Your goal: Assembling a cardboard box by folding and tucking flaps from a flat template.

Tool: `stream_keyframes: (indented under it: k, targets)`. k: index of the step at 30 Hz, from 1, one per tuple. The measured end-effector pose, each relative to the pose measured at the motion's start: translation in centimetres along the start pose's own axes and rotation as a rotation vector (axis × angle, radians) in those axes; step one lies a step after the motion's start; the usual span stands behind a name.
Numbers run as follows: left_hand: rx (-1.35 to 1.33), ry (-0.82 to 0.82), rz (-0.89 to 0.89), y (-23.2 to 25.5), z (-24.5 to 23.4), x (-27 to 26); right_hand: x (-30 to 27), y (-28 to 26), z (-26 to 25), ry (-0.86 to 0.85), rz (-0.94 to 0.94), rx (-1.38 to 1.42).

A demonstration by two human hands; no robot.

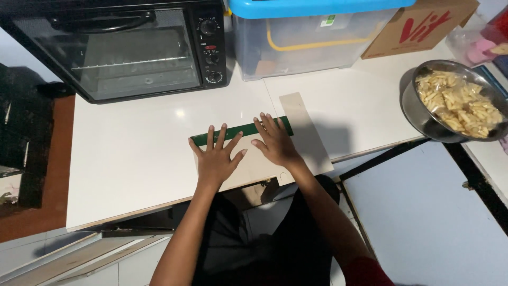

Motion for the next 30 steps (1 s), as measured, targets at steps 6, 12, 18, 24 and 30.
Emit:
stream_keyframes:
  k: [6,12,18,24,30]
  targets:
    - [-0.012,0.013,-0.002,0.1,0.2,0.0,-1.0,0.3,0.9,0.012,0.133,-0.158]
    - [-0.03,0.022,-0.011,0.0,0.5,-0.1,-0.9,-1.0,-0.1,-0.011,0.399,-0.222]
    - [-0.011,0.038,-0.007,-0.3,1.2,0.3,-0.7,-3.6,-2.4,-0.314,0.289,-0.185]
    - [-0.031,0.051,0.001,-0.4,1.0,0.1,-0.5,1.6,-2.5,-0.276,0.245,-0.135]
    - [-0.034,0.029,0.002,-0.1,0.5,0.1,1.5,9.7,-2.7,-0.335,0.317,0.088]
Point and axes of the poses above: each hand's wrist, its own x-axis towards the middle knuckle, its own z-axis out of the palm, y = z × x, the point moved 2 cm from there along x, towards the middle knuckle
